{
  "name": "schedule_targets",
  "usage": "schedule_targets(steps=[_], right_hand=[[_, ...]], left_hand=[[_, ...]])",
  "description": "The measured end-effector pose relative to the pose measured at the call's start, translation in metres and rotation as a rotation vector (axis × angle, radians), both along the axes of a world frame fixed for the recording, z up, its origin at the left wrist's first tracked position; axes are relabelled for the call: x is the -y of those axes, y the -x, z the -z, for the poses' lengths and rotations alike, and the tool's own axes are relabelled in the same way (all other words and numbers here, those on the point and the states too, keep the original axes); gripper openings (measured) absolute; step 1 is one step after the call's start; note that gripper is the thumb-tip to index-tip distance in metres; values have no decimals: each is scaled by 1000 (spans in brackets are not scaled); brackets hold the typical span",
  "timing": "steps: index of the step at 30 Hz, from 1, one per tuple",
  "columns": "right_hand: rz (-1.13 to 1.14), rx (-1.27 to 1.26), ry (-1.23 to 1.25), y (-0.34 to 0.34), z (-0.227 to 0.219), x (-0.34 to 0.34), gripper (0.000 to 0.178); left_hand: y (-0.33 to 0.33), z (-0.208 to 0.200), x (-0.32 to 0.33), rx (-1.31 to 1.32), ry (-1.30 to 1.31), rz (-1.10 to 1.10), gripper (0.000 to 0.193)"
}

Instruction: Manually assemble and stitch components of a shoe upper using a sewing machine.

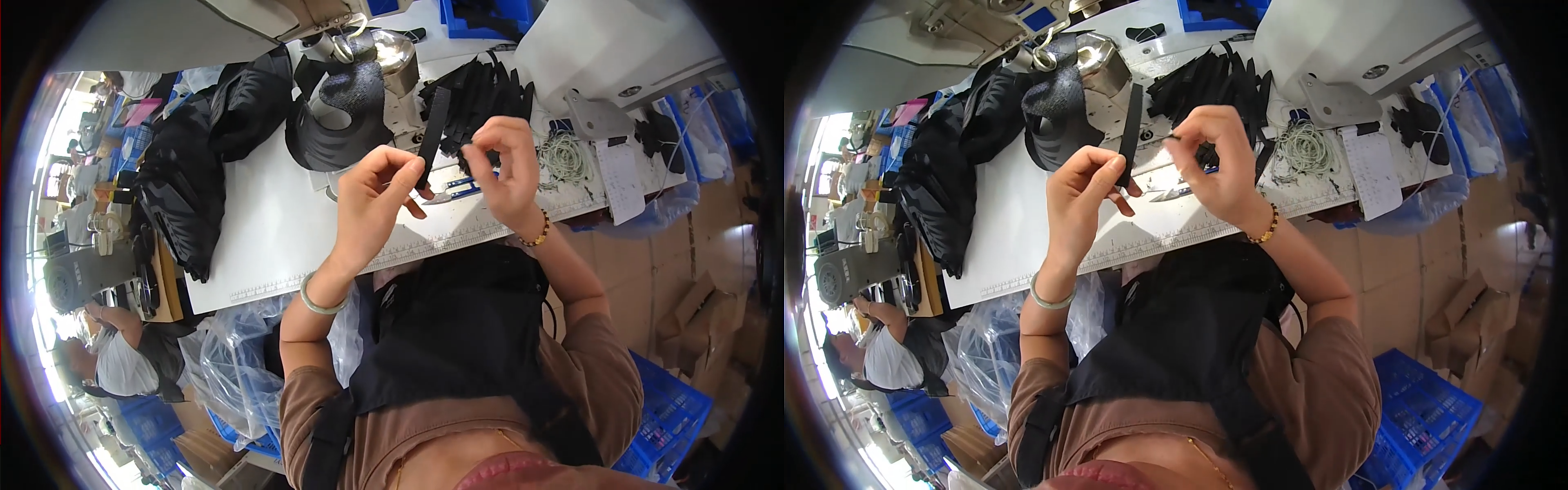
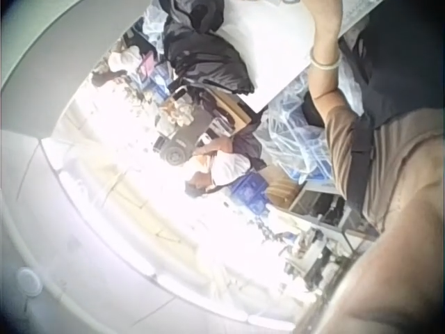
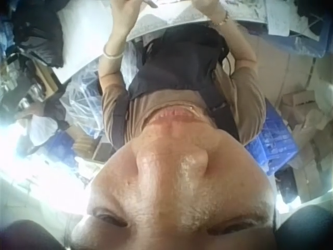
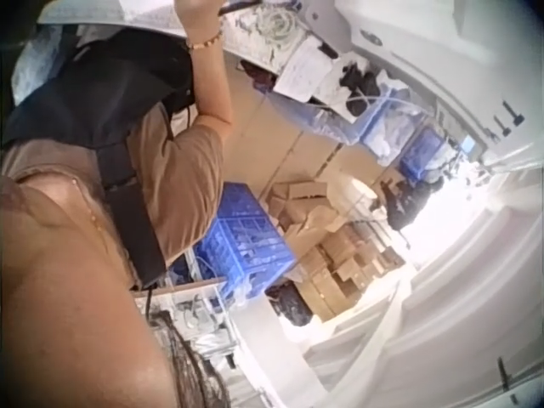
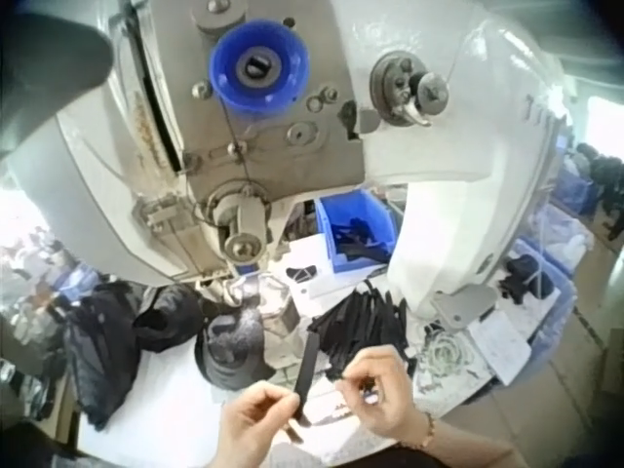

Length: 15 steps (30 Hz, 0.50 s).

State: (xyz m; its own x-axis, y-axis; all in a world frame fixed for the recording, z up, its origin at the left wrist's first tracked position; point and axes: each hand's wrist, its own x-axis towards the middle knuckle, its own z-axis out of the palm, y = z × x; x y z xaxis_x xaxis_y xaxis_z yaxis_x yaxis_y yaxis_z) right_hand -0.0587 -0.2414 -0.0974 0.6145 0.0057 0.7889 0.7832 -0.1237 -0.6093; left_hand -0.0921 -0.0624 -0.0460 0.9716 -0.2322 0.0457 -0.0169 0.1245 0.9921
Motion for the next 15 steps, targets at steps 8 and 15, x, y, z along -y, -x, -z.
schedule_targets(steps=[8, 15], right_hand=[[-675, -928, -233, -8, -25, -2, 32], [-557, -913, -326, -3, -30, -12, 21]], left_hand=[[-6, 17, 1, -527, 875, 373, 15], [-6, 25, 5, -559, 948, 372, 15]])
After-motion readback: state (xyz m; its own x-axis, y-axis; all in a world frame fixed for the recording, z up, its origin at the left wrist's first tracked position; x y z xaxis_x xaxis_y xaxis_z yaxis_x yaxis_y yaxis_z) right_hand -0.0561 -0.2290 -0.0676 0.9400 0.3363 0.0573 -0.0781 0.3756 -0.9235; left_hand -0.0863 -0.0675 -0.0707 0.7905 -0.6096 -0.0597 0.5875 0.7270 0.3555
